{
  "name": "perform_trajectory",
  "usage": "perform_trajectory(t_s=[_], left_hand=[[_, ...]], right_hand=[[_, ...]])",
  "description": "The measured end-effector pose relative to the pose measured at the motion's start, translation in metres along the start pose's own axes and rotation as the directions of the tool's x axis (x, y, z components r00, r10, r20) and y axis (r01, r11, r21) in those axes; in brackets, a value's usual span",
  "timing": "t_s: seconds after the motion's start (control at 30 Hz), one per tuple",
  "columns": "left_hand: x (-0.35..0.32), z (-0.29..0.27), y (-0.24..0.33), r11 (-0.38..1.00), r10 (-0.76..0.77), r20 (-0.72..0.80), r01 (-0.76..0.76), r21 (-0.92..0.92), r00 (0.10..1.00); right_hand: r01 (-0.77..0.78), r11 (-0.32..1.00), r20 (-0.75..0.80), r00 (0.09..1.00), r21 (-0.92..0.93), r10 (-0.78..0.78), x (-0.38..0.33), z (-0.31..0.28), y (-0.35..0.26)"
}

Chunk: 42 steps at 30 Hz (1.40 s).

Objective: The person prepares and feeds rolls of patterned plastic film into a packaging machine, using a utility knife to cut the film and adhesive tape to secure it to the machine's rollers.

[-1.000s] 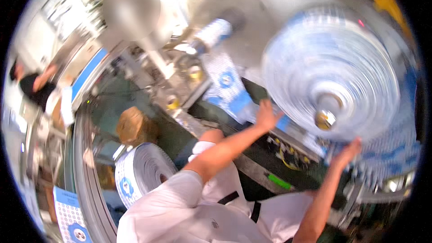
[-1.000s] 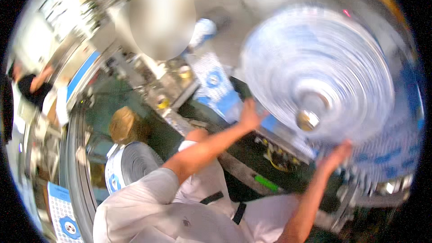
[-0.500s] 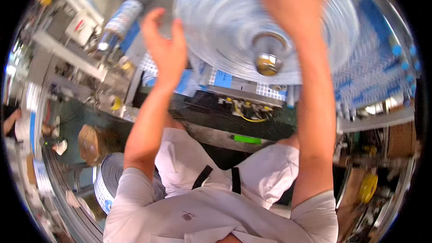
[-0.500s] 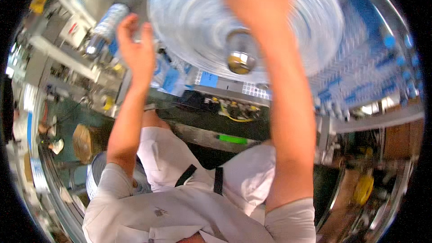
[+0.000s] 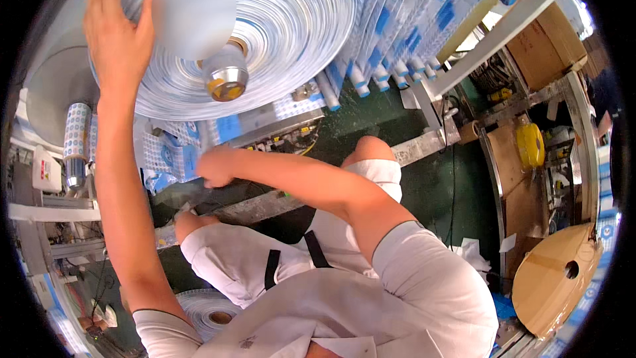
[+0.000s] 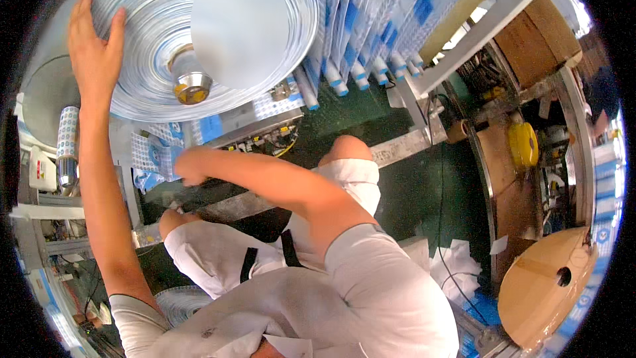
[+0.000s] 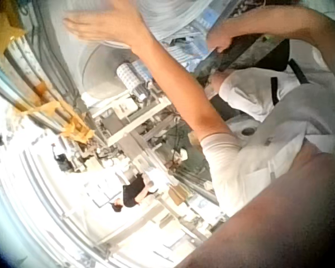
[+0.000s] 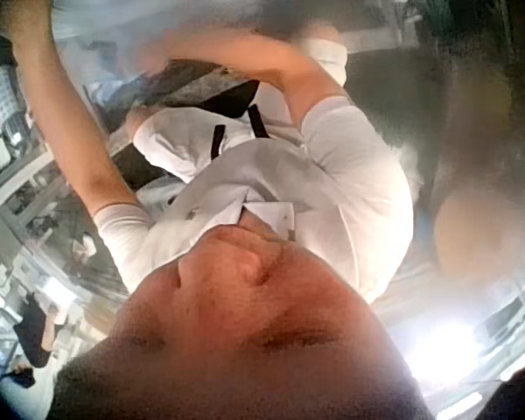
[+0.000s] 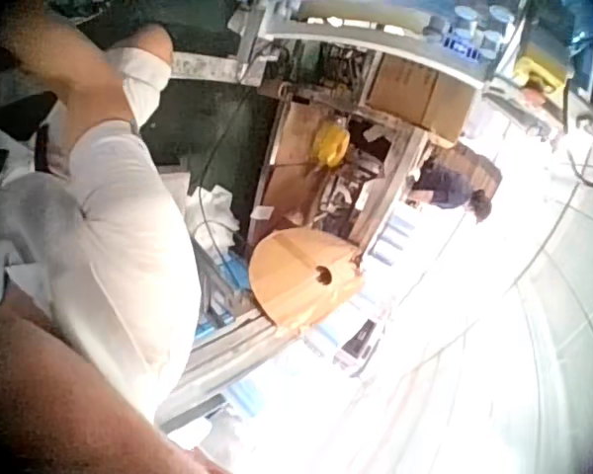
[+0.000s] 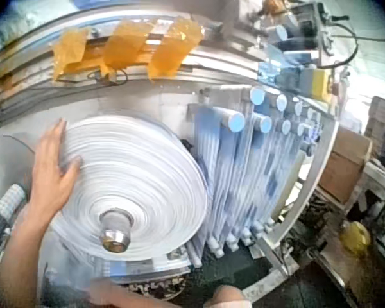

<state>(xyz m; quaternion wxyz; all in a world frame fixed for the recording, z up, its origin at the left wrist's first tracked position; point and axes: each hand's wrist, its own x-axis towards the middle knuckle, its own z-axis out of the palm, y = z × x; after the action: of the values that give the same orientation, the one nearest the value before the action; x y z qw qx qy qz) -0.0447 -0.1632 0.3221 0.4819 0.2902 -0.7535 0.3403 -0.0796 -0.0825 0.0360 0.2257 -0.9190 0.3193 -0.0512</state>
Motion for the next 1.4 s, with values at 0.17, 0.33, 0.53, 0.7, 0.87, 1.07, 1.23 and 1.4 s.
perform_trajectory(t_s=[0.17,0.33,0.53,0.7,0.87,1.07,1.23,1.4], left_hand=[[-0.085,-0.004,-0.040,0.878,-0.479,-0.003,0.479,-0.027,0.878],[-0.198,0.004,-0.041,0.546,-0.796,0.179,0.813,-0.201,0.579],[-0.317,0.002,-0.085,0.615,-0.637,0.665,0.777,0.134,0.390],[-0.390,-0.060,-0.093,0.753,-0.533,0.788,0.597,0.275,0.309],[-0.430,-0.102,-0.049,0.796,-0.458,0.887,0.469,0.383,0.053],[-0.439,-0.144,-0.020,0.623,-0.538,0.843,0.675,0.395,0.004],[-0.456,-0.139,-0.031,0.653,-0.559,0.829,0.631,0.418,0.029],[-0.457,-0.137,-0.021,0.673,-0.584,0.810,0.590,0.447,0.053]], right_hand=[[-0.321,0.890,0.013,0.942,0.325,0.335,-0.109,0.100,0.058],[-0.589,0.620,0.073,0.753,0.519,0.654,-0.136,0.142,0.086],[-0.523,-0.129,0.358,0.364,0.843,0.860,-0.055,0.198,0.108],[0.360,-0.749,0.683,0.315,0.557,0.659,-0.025,0.226,0.114],[0.557,-0.688,0.548,0.429,0.465,0.718,-0.029,0.273,0.153],[0.682,-0.640,0.533,0.415,0.355,0.738,-0.024,0.257,0.119],[0.767,-0.517,0.634,0.191,0.379,0.749,-0.036,0.239,0.116],[0.730,-0.526,0.564,0.234,0.436,0.792,-0.059,0.243,0.117]])
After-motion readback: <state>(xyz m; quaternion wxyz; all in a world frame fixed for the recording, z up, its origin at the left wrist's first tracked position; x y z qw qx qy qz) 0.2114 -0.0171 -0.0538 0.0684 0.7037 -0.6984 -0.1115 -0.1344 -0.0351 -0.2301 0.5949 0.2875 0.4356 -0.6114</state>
